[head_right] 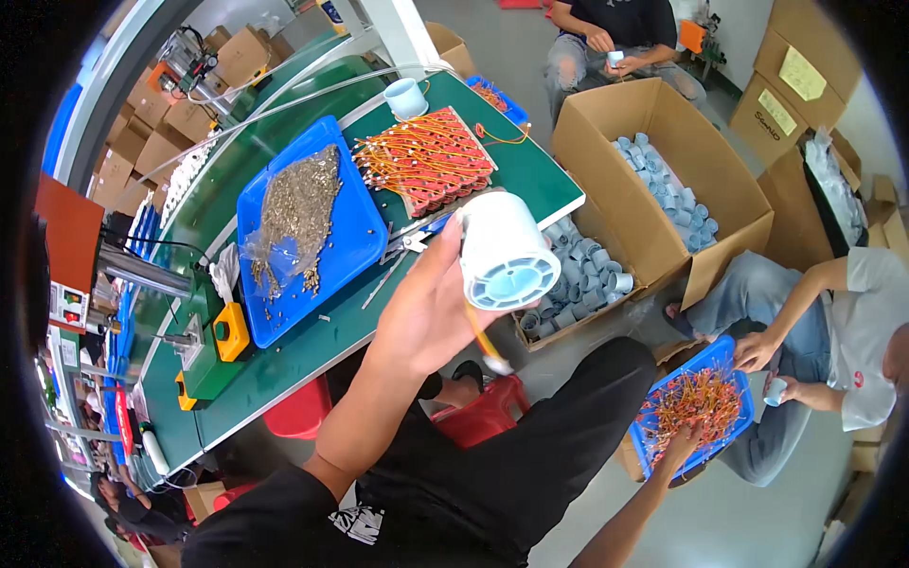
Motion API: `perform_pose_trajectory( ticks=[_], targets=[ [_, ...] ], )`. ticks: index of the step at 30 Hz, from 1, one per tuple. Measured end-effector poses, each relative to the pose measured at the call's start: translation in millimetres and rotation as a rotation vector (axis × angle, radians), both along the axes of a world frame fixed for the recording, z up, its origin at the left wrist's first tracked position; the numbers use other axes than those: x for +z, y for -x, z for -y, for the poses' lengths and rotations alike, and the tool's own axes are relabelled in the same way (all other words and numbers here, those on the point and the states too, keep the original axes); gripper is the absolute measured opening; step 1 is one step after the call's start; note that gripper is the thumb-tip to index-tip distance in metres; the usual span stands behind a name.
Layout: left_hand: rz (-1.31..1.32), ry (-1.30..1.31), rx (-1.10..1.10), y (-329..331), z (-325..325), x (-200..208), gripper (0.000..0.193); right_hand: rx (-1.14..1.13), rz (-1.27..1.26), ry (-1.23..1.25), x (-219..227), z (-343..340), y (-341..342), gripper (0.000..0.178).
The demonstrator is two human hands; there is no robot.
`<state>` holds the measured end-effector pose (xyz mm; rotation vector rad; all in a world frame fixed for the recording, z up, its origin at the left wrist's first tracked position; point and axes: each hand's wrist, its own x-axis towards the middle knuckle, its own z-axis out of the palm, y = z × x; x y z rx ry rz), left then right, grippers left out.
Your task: Assemble electronic components by inserting wired parts into plastic housings.
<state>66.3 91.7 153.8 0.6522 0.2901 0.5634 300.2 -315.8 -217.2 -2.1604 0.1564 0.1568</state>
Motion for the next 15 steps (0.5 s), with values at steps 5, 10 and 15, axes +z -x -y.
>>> perform_pose_trajectory(
  ticks=[5,10,15],
  targets=[
    [0.028,0.164,-0.076,-0.6,-3.4,-11.3,0.051,-0.029,-0.039,-0.023,-8.2,6.1,-2.5,0.056],
    [0.22,0.347,-0.26,2.6,-10.6,-20.4,0.053,0.064,1.683,2.109,-101.0,70.2,-53.6,0.055],
    [0.175,0.397,-0.201,-1.3,-6.5,-15.5,0.054,0.144,1.662,2.124,-88.6,79.2,-54.3,0.056]
  ],
)
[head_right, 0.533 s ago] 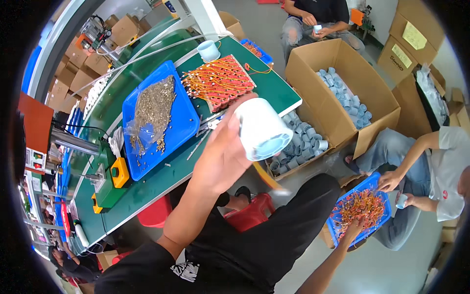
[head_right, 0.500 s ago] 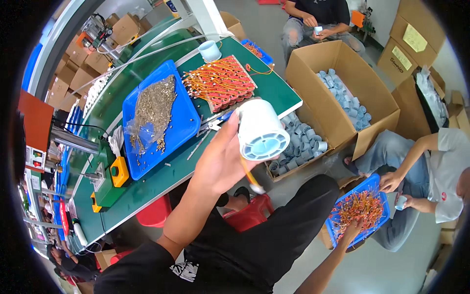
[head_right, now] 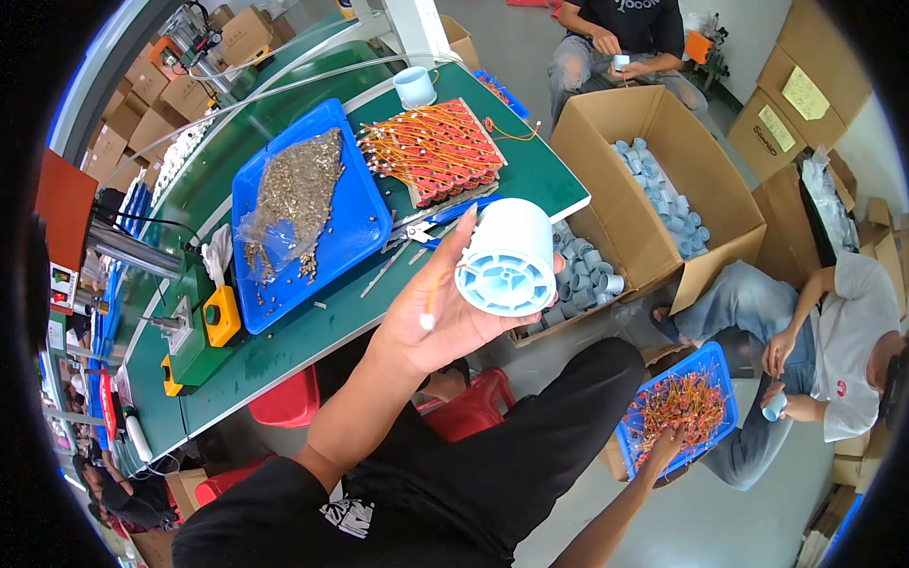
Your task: Assemble electronic components by inserting wired parts into plastic housings.
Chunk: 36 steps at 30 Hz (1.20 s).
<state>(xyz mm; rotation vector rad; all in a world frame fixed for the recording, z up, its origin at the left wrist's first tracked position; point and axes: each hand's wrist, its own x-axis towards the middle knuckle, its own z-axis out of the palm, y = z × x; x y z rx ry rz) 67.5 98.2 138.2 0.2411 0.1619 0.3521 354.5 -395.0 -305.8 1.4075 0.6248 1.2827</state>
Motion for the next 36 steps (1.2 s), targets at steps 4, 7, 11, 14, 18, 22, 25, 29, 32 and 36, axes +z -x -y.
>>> perform_pose_trajectory(
  ticks=[4,7,11,14,18,22,25,29,32,36],
  targets=[
    [0.049,-0.035,-0.034,5.6,-3.4,-6.5,0.051,-0.089,-1.137,-1.552,63.2,-58.6,45.7,0.055],
    [-0.042,-0.32,0.177,6.7,5.0,-5.9,0.053,-0.137,-1.702,-2.308,98.9,-83.4,63.2,0.054],
    [-0.234,-1.198,0.693,4.8,14.9,-7.1,0.083,-0.11,-1.71,-2.389,92.0,-70.2,63.6,0.05],
    [-0.32,-1.121,0.582,10.9,18.4,-0.4,0.08,-0.172,-1.758,-2.28,83.6,-66.9,61.4,0.048],
    [-0.35,-1.214,0.693,9.7,19.8,-4.5,0.08,-0.181,-1.72,-2.166,79.2,-64.8,60.3,0.05],
    [-0.235,-1.473,0.868,9.4,20.1,-9.6,0.077,-0.255,-1.699,-2.066,75.2,-59.6,61.6,0.05],
    [-0.185,-1.572,0.868,11.1,19.1,-11.2,0.082,-0.241,-1.631,-2.043,75.2,-50.6,59.4,0.052],
    [-0.122,-1.675,0.866,20.4,19.1,-10.0,0.077,-0.22,-1.574,-2.126,101.4,-74.4,72.2,0.055],
    [-0.081,-1.655,0.918,19.8,20.5,-13.7,0.072,-0.245,-1.505,-2.043,117.7,-83.5,79.3,0.054],
    [-0.062,-1.595,0.967,17.8,25.7,-16.6,0.066,-0.131,-1.494,-1.951,146.2,-108.2,87.3,0.051]
  ],
)
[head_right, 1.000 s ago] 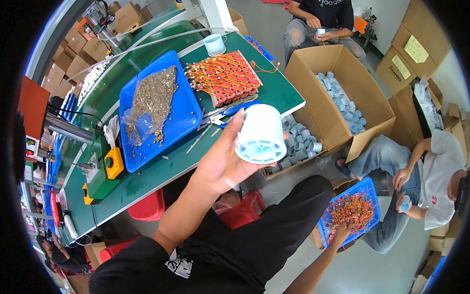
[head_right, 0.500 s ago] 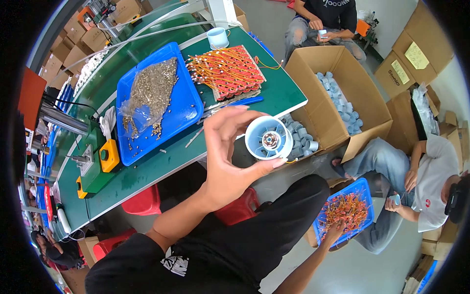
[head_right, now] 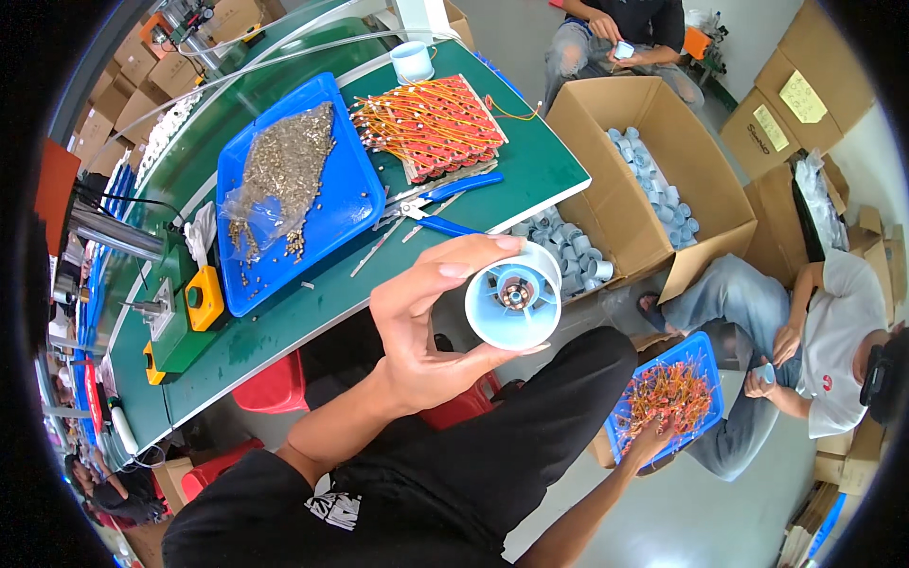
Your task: Assemble electronic components by inserting wired parts into plastic housings.
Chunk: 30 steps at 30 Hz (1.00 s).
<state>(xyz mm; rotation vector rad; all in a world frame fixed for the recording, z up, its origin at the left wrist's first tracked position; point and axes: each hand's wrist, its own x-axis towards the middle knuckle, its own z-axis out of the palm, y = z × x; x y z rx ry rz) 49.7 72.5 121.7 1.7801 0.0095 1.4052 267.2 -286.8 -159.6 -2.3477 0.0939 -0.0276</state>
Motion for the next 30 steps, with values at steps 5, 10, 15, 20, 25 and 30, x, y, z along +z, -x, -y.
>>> perform_pose_trajectory(
  ticks=[5,10,15,20,25,30],
  targets=[
    [-0.021,-0.019,0.003,2.8,1.5,1.0,0.066,-0.054,-0.109,-0.272,-7.3,12.7,-12.5,0.044],
    [-0.078,-0.109,0.053,8.1,0.9,2.7,0.066,-0.041,-0.141,-0.283,-7.0,8.0,-7.3,0.041],
    [-0.097,-0.104,0.057,7.8,5.2,2.0,0.065,-0.078,-0.117,-0.345,-8.0,11.7,3.1,0.037],
    [-0.113,-0.116,-0.006,9.8,2.2,-5.5,0.077,-0.077,-0.091,-0.373,-2.1,12.4,5.7,0.036],
    [-0.029,0.03,-0.031,7.9,9.3,-8.2,0.068,-0.071,-0.016,-0.242,-0.3,27.1,-1.5,0.037],
    [-0.016,0.063,-0.051,10.3,11.3,-6.1,0.069,-0.065,0.035,-0.264,5.0,22.6,1.0,0.037]
  ],
)
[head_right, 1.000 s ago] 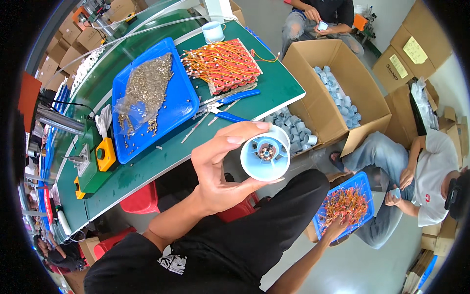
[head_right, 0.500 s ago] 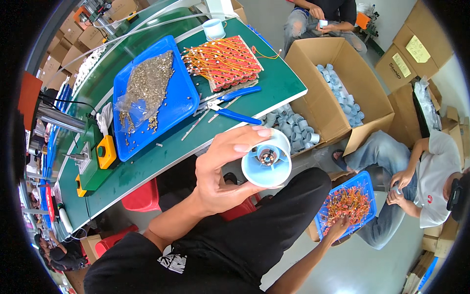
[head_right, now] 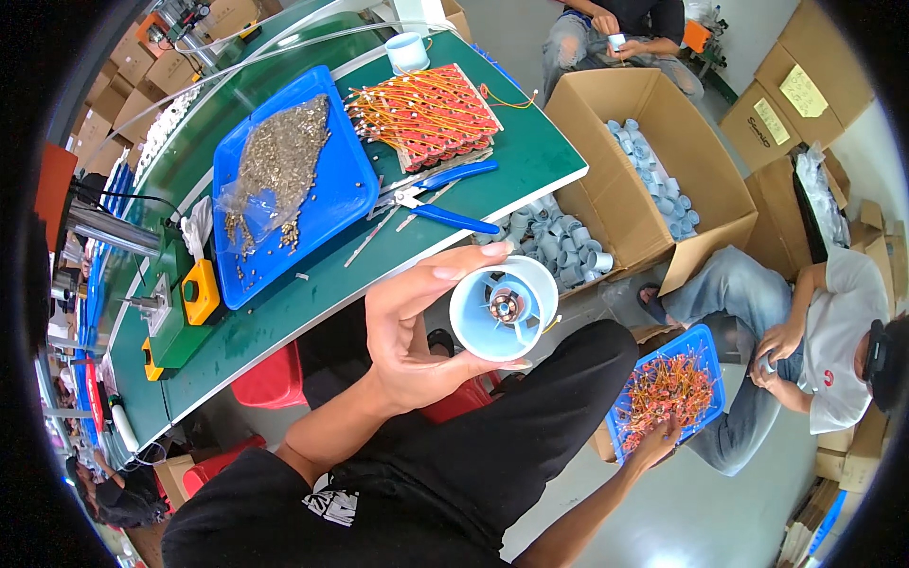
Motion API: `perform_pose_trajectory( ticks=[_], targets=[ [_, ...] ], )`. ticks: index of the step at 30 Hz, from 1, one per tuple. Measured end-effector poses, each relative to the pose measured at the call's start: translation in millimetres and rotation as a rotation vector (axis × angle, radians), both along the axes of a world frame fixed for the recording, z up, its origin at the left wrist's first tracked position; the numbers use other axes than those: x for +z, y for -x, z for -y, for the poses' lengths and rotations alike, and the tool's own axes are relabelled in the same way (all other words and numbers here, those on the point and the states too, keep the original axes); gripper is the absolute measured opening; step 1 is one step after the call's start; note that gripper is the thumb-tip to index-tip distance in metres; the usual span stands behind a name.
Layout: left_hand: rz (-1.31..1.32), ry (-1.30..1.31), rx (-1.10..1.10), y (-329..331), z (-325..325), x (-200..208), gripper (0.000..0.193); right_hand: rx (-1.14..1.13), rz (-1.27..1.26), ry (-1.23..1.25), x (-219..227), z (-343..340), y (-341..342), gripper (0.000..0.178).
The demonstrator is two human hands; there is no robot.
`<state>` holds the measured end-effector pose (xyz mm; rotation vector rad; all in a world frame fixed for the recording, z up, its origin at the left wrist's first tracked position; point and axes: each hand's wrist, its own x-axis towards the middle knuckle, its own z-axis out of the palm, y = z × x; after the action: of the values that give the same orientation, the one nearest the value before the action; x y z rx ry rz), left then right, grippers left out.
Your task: Assemble electronic components by inserting wired parts into plastic housings.
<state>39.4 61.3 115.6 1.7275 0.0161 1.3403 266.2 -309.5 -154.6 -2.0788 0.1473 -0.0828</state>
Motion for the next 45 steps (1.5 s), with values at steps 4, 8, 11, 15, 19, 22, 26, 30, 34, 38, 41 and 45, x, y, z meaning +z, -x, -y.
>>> perform_pose_trajectory(
  ticks=[4,8,11,15,19,22,26,30,34,38,41,45],
  targets=[
    [0.025,0.026,-0.018,2.7,-1.2,1.1,0.069,-0.005,-0.076,-0.039,6.1,-8.8,5.5,0.037],
    [0.018,-0.012,-0.001,6.0,-3.5,2.2,0.067,0.022,-0.099,-0.001,9.9,-11.5,8.1,0.036],
    [0.009,0.077,-0.01,9.4,-1.3,4.5,0.063,0.038,-0.052,-0.029,-1.5,-7.1,3.7,0.035],
    [-0.036,0.419,-0.056,18.0,4.8,1.6,0.041,0.073,-0.093,-0.009,11.2,-27.3,15.3,0.034],
    [0.094,1.24,-0.428,11.0,2.9,-1.9,0.033,0.075,-0.161,-0.121,24.7,-40.7,27.8,0.033],
    [0.048,1.398,-0.52,7.2,-3.0,2.4,0.044,0.126,-0.173,-0.161,35.4,-58.5,41.4,0.03],
    [-0.02,1.449,-0.581,4.8,-3.4,-5.4,0.048,0.288,-0.024,0.024,61.5,-96.2,73.4,0.03],
    [-0.08,1.351,-0.479,9.6,0.9,-10.7,0.036,0.386,0.074,0.18,99.8,-130.8,105.7,0.029],
    [-0.609,0.426,-0.199,25.3,7.1,-1.5,0.063,0.606,-0.216,-0.268,171.9,-159.5,128.4,0.03],
    [-0.835,0.128,-0.312,28.9,15.2,-13.1,0.068,1.126,-0.25,-0.454,210.9,-184.9,150.6,0.079],
    [-0.815,0.218,-0.39,31.6,21.4,-9.1,0.069,1.105,-0.258,-0.351,219.1,-201.7,159.0,0.083],
    [-0.856,0.267,-0.445,36.9,17.2,-11.0,0.074,0.983,-0.113,-0.319,219.6,-210.1,173.0,0.074]
  ],
)
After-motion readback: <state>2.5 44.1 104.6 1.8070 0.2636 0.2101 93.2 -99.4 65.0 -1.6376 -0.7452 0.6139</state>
